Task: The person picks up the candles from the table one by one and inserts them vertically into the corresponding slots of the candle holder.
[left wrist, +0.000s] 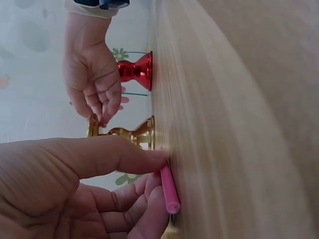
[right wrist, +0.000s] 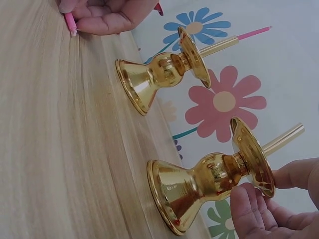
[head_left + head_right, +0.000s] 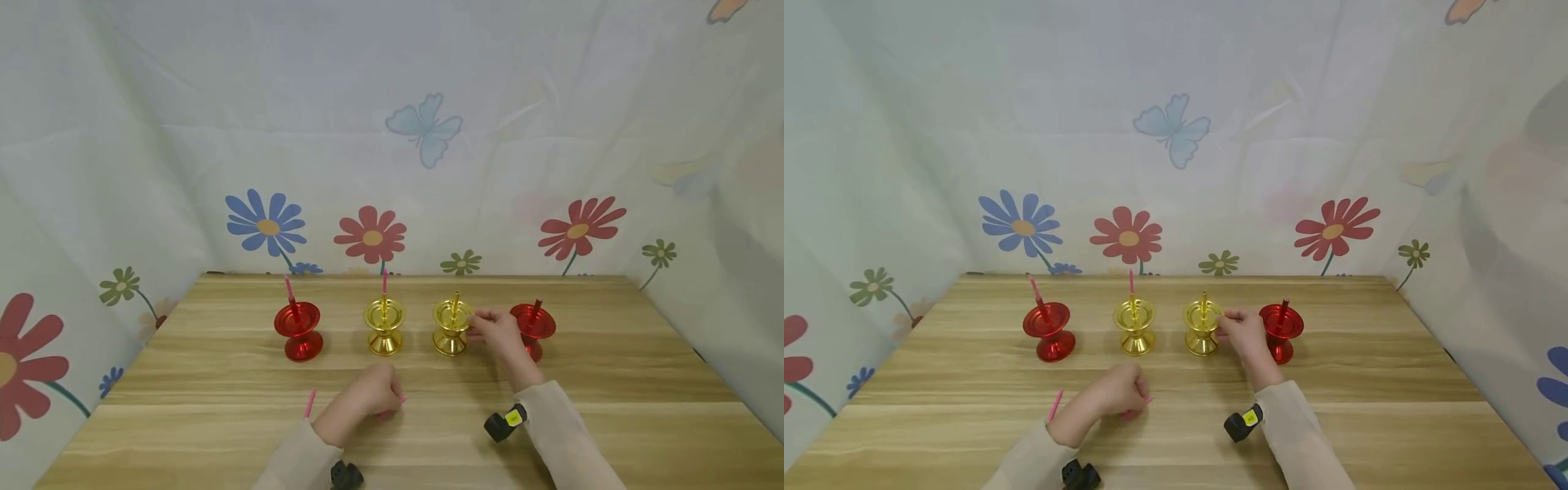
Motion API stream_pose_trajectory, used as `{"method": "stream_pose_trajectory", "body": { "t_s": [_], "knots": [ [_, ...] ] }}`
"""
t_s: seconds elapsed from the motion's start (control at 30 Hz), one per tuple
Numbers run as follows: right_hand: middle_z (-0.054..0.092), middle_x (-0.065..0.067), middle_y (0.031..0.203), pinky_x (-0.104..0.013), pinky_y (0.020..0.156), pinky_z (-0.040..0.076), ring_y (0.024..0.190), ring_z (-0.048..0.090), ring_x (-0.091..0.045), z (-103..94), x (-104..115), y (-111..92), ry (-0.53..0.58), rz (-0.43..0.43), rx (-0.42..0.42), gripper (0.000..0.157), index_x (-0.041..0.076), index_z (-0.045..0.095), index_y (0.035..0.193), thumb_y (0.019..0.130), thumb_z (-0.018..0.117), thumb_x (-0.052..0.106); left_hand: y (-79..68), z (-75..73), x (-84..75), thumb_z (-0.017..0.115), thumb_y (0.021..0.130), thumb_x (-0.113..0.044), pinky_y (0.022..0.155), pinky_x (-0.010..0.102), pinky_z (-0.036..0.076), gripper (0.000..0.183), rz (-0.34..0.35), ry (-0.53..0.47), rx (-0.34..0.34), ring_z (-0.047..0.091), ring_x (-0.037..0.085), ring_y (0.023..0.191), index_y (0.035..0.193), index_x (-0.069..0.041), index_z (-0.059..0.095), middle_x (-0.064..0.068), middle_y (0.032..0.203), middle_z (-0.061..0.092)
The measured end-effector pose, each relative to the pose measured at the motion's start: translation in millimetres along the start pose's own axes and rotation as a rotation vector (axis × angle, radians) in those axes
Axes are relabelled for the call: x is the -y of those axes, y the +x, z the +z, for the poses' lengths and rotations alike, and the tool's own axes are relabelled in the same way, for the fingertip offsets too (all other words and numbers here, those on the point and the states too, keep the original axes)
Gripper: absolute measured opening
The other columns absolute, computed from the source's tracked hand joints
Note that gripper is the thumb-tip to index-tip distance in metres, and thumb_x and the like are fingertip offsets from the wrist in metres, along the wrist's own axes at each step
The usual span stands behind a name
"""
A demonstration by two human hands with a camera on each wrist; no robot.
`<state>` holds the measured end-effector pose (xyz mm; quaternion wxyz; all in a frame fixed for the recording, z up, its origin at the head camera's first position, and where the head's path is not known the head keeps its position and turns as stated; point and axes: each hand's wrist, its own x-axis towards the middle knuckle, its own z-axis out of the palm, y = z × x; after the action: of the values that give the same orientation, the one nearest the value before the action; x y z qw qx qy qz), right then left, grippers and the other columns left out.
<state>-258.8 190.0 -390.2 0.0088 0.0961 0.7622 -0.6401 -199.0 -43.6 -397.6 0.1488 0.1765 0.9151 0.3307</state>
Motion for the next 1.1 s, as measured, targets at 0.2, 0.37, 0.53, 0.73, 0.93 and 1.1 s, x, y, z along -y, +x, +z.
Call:
{"method": "stream_pose_trajectory", "body": {
  "t_s": [0.2, 0.37, 0.53, 0.73, 0.93, 1.1],
  "knots": [
    [0.061, -0.021, 0.105, -0.043, 0.087, 0.054, 0.074, 0.065, -0.012, 0.7, 2.3, -0.4, 0.028, 0.004, -0.006, 0.034, -0.013, 0.051, 0.121, 0.093, 0.056, 0.006, 3.0, 0.0, 0.7, 0.068, 0.069, 0.004, 0.04, 0.019, 0.022, 0.039, 0.015, 0.082, 0.007, 0.031, 0.007, 0.041, 0.045, -0.014, 0.044, -0.01, 0.042, 0.033],
    [0.062, -0.019, 0.1, -0.037, 0.08, 0.057, 0.071, 0.065, -0.012, 0.6, 4.2, -1.6, 0.047, -0.005, -0.005, 0.032, -0.014, 0.051, 0.119, 0.093, 0.056, 0.005, 3.8, 0.7, 1.1, 0.068, 0.069, 0.002, 0.04, 0.019, 0.018, 0.043, 0.054, 0.121, -0.004, 0.026, 0.006, 0.041, 0.044, -0.017, 0.04, -0.012, 0.042, 0.027],
    [0.063, -0.015, 0.092, -0.036, 0.077, 0.058, 0.067, 0.064, -0.011, 0.6, 3.5, -2.2, 0.063, -0.017, -0.003, 0.029, -0.014, 0.051, 0.115, 0.093, 0.055, 0.004, 2.4, 1.4, 0.9, 0.065, 0.07, 0.002, 0.038, 0.018, 0.02, 0.04, 0.062, 0.111, 0.0, 0.028, 0.003, 0.036, 0.045, -0.018, 0.041, -0.013, 0.039, 0.028],
    [0.063, -0.011, 0.087, -0.036, 0.076, 0.058, 0.067, 0.064, -0.012, 0.6, 0.8, -0.8, 0.07, -0.02, -0.001, 0.028, -0.014, 0.052, 0.115, 0.093, 0.056, 0.004, 1.2, 1.6, 0.9, 0.061, 0.072, 0.001, 0.036, 0.017, 0.018, 0.044, 0.045, 0.106, 0.015, 0.026, 0.002, 0.031, 0.044, -0.019, 0.034, -0.012, 0.035, 0.027],
    [0.063, -0.013, 0.091, -0.038, 0.079, 0.058, 0.069, 0.064, -0.013, 0.9, 0.3, -1.4, 0.052, -0.011, 0.002, 0.028, -0.013, 0.052, 0.115, 0.094, 0.056, 0.005, 1.6, 1.6, 1.1, 0.06, 0.074, 0.002, 0.036, 0.017, 0.017, 0.044, 0.041, 0.078, 0.014, 0.026, 0.003, 0.033, 0.045, -0.018, 0.033, -0.01, 0.037, 0.028],
    [0.064, -0.014, 0.093, -0.038, 0.08, 0.057, 0.07, 0.065, -0.013, 1.2, 0.3, -1.8, 0.052, -0.006, 0.001, 0.029, -0.012, 0.052, 0.115, 0.093, 0.056, 0.006, 3.9, 1.1, 2.2, 0.063, 0.078, 0.0, 0.041, 0.019, 0.03, 0.023, 0.086, 0.067, -0.02, 0.039, 0.007, 0.047, 0.059, -0.009, 0.053, -0.005, 0.057, 0.045]
  ]
}}
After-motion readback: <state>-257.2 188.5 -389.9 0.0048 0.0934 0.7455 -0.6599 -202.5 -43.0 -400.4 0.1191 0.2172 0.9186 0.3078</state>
